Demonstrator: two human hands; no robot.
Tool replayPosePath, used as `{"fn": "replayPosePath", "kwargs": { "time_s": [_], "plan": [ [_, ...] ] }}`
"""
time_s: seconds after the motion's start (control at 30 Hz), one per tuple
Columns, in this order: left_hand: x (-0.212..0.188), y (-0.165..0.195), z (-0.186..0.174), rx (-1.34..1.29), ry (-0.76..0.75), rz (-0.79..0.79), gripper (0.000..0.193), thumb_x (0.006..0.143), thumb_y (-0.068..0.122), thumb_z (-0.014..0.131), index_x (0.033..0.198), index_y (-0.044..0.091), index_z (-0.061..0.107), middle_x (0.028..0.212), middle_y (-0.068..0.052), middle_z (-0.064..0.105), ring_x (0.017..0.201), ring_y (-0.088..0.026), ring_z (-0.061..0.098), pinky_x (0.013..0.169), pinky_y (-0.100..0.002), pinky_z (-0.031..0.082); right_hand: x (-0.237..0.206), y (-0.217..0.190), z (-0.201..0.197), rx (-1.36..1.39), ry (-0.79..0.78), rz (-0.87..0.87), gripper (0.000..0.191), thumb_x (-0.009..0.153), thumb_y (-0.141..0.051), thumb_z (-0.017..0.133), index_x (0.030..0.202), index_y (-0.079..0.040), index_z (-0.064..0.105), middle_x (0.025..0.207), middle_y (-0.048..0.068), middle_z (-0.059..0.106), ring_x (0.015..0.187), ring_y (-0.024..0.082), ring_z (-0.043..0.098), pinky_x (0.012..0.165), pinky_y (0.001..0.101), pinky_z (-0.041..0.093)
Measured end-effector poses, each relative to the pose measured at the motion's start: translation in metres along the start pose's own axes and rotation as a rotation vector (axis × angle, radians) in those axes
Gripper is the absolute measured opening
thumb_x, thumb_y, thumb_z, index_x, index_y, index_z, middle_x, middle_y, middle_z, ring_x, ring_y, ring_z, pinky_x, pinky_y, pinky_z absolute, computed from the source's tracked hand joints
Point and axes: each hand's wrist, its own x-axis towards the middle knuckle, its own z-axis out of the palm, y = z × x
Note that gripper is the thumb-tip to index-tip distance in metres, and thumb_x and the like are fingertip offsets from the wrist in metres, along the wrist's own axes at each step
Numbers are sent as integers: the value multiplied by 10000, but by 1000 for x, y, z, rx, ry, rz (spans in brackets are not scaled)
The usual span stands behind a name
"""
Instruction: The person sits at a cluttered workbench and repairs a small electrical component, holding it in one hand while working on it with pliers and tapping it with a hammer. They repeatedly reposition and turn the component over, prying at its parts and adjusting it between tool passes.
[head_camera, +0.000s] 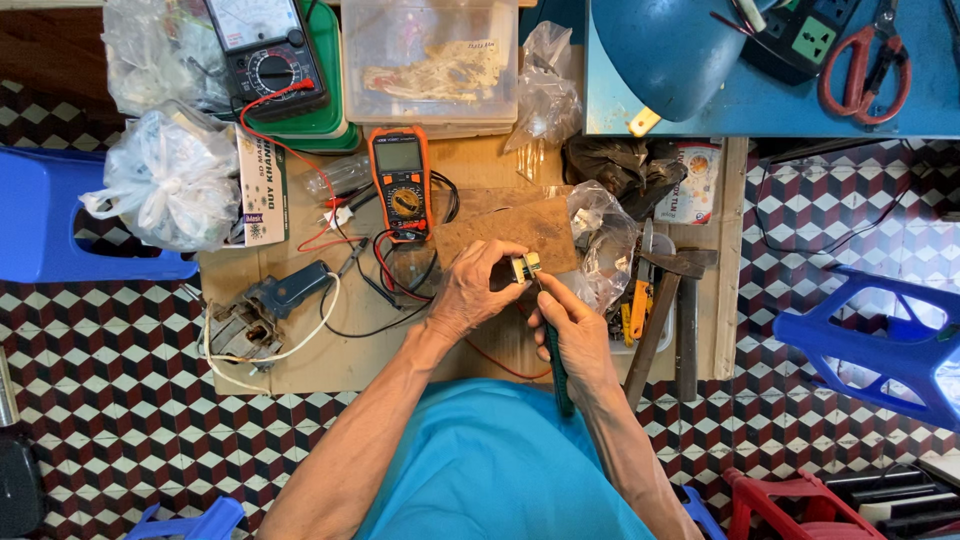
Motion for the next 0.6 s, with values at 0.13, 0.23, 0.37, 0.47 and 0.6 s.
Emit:
{"fn": "replayPosePath", "kwargs": {
  "time_s": [0.13,0.23,0.37,0.47,0.6],
  "plan": [
    [1,5,4,6,62,-23,396,781,169,816,1137,90,661,1031,-95,707,983,-291,679,860,-410,563,2,3,3,174,-25,10,497,988,-215,613,1471,-103,571,785,41,614,609,91,561,452,221,444],
    [-1,9,3,11,77,-18,392,790,168,812,1143,90,660,1018,-105,693,980,-299,672,856,-415,559,2,2,-2,207,-35,36,505,993,-210,611,1482,-94,559,789,42,609,608,94,560,452,221,445],
    [0,19,8,55,130,10,379,762,138,793,1115,90,664,1001,-103,694,974,-304,672,850,-407,565,-1,-2,-5,221,-42,28,522,991,-201,613,1495,-85,548,793,43,611,607,97,560,448,225,446],
    [0,23,9,-1,154,6,387,769,131,784,1131,82,659,1016,-110,686,975,-302,670,843,-399,568,-4,-7,-7,250,-65,30,519,990,-198,611,1491,-82,543,801,43,618,615,98,566,452,224,447],
    [-1,26,7,-40,119,-52,389,765,143,789,1129,88,664,995,-101,683,949,-281,684,816,-390,574,-8,-11,-10,184,-99,39,512,991,-204,612,1480,-71,545,804,40,617,622,91,565,453,220,446]
  ]
}}
